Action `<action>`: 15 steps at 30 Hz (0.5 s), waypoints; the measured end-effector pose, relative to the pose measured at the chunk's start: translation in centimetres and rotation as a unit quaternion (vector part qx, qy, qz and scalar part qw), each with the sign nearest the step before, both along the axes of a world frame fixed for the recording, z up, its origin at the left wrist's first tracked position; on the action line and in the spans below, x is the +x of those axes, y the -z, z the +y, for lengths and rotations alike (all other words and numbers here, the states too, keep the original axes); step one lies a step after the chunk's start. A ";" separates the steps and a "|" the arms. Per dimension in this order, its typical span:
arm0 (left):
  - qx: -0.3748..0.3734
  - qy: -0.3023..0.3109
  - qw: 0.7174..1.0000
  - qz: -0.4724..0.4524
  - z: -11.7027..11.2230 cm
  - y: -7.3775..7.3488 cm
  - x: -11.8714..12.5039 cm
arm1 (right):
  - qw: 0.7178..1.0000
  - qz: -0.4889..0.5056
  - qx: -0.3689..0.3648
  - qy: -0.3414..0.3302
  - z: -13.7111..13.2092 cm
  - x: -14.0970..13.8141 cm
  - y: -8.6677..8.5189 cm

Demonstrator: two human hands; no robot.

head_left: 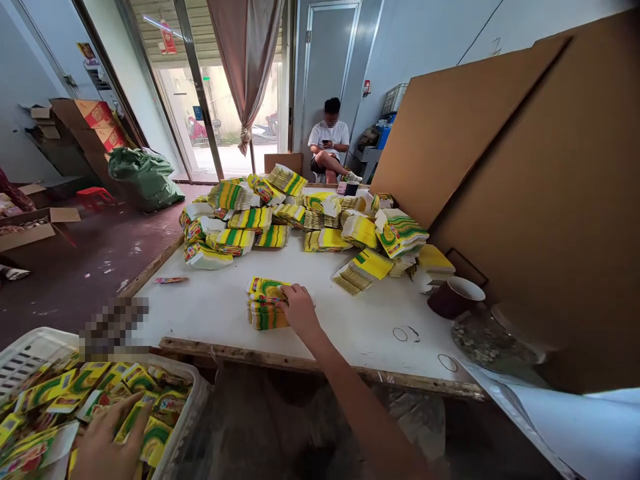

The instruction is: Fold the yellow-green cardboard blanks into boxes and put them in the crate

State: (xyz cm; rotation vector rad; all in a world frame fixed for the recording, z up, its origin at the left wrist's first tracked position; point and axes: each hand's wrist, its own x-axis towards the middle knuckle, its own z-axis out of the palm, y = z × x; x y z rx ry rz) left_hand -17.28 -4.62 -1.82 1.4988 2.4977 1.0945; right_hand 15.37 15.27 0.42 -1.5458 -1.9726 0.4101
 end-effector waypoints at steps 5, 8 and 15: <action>0.013 0.124 0.989 -0.083 2.4 1.2 4.7 | 1.000 -0.010 -0.016 0.014 -0.2 -0.3 -0.5; 0.024 0.185 0.976 -0.109 3.4 1.2 7.2 | 1.000 0.000 -0.017 0.010 -0.1 -0.3 -0.5; 0.005 0.243 0.958 -0.155 3.9 2.6 9.5 | 0.997 0.071 0.007 0.004 0.2 -0.2 0.0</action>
